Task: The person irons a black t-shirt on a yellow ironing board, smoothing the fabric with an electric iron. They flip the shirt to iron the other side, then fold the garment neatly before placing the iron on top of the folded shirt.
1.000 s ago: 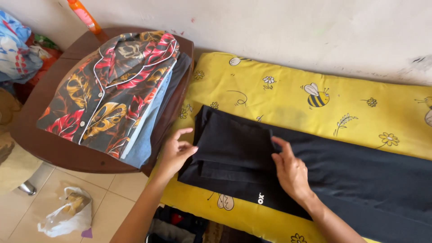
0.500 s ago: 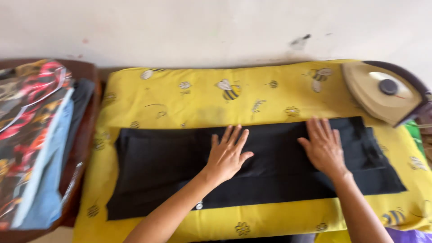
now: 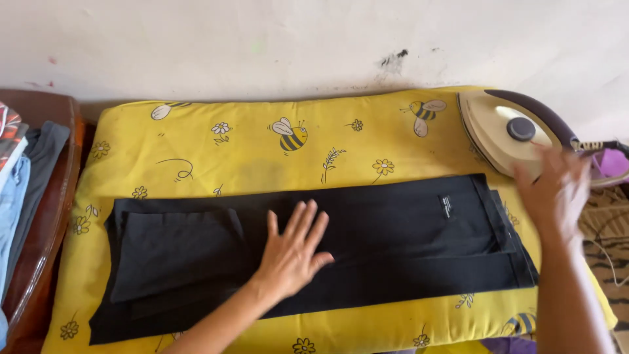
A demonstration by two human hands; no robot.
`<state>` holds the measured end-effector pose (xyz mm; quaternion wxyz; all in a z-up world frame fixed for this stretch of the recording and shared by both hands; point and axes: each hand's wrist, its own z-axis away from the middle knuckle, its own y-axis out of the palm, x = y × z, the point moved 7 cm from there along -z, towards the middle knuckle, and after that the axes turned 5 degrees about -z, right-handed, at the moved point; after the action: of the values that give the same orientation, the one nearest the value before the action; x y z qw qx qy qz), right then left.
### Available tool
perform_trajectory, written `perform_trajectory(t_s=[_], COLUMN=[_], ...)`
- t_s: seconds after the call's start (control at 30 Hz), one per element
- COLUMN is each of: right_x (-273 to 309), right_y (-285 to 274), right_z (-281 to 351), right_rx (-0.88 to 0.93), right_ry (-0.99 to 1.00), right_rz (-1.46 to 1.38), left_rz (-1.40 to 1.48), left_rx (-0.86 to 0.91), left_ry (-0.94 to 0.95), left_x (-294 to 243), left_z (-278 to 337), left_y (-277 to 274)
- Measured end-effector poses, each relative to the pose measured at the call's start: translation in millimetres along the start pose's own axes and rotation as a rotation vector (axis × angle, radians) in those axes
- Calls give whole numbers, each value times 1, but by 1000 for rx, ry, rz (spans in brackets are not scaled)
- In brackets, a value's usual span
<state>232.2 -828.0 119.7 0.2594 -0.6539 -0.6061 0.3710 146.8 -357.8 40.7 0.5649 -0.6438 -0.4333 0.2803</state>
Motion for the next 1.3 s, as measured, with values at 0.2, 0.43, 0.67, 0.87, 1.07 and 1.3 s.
perform_trajectory(t_s=[0.2, 0.43, 0.67, 0.87, 1.07, 1.3], right_x=[-54, 28, 242, 273, 282, 300], right_y=[116, 106, -42, -29, -57, -78], right_z=[-135, -139, -46, -73, 16, -36], right_rx=[543, 426, 497, 553, 526, 552], right_ry=[252, 161, -428, -394, -860, -468], right_rz=[-63, -522, 18, 140, -286, -116], left_rz=[183, 29, -49, -36, -15, -30], left_rx=[-17, -304, -343, -324, -253, -294], left_ry=[120, -84, -109, -120, -148, -150], left_x=[-47, 32, 55, 63, 61, 59], left_z=[58, 103, 117, 126, 129, 130], left_y=[-15, -101, -78, -71, -57, -58])
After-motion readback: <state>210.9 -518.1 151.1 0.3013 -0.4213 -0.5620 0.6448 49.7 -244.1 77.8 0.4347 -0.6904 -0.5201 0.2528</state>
